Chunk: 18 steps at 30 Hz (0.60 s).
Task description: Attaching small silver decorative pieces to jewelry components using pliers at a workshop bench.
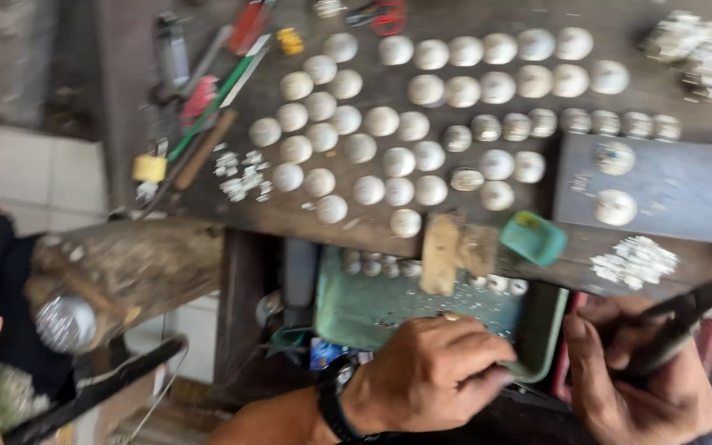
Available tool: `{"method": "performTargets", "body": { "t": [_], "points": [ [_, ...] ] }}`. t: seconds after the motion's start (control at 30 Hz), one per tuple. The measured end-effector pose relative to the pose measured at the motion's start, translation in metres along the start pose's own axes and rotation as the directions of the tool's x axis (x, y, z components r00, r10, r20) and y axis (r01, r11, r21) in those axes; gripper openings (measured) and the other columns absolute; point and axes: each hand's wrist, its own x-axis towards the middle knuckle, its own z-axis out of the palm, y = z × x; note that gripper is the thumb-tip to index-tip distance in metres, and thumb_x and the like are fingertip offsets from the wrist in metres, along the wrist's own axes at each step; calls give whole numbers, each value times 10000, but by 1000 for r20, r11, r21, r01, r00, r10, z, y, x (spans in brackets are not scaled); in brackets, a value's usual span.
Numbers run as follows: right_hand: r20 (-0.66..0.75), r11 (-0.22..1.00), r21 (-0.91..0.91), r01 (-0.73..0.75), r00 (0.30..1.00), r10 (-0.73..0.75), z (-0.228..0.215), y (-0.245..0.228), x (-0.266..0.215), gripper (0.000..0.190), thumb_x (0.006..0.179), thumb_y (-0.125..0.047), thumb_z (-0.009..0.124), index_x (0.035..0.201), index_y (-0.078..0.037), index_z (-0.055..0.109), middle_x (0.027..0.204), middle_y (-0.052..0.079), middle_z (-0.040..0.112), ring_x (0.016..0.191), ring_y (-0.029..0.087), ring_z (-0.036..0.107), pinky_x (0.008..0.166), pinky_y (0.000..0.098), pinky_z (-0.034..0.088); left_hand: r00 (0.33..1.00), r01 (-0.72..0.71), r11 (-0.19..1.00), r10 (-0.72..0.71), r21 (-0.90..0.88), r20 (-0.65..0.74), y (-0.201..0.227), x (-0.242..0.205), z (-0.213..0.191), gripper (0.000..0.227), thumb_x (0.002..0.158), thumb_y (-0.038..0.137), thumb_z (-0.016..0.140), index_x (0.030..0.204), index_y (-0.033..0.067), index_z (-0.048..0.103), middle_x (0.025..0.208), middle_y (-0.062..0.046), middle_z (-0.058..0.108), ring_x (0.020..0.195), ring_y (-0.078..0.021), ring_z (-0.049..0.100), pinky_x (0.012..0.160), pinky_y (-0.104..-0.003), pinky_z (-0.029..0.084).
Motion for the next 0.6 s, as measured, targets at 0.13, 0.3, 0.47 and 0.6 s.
{"method": "performTargets", "body": {
  "t": [0.13, 0.3, 0.47, 0.6],
  "points": [
    [-18, 968, -249, -15, 1000, 11, 26, -53, -3, 299, 919, 25, 605, 699, -9, 405, 862, 101, 554, 872, 157, 558, 878, 224, 429, 998, 28, 999, -25, 44, -64, 0, -8, -1, 109, 835, 53, 625, 900, 47, 538, 744, -87, 552, 587, -242, 524, 519, -356, 416],
    [-96, 920, -329, -212, 977, 191, 32, -44, -9, 240, 940, -50, 655, 831, -3, 446, 913, 79, 574, 709, 116, 500, 559, 197, 327, 975, -57, 991, 82, 122, -206, 0, -6, -10, 52, 868, 38, 581, 902, 25, 543, 756, -91, 569, 631, -241, 561, 562, -342, 456],
    [-59, 942, -332, -42, 998, 23, 28, -11, -12, 239, 935, -27, 636, 826, -23, 423, 803, 42, 419, 730, 122, 378, 895, 269, 237, 934, -27, 983, 89, 182, -345, -9, -1, -34, 30, 874, 4, 534, 898, 15, 522, 740, -98, 574, 573, -168, 523, 482, -279, 448],
    [-44, 941, -286, -182, 983, 177, 23, 7, -11, 166, 947, -3, 607, 974, 26, 446, 854, 86, 438, 478, 87, 234, 441, 198, 166, 846, 166, 915, 59, 367, -530, -29, -3, -64, 144, 843, -45, 489, 967, 27, 502, 742, -74, 589, 539, -120, 499, 442, -228, 409]
  ]
}}
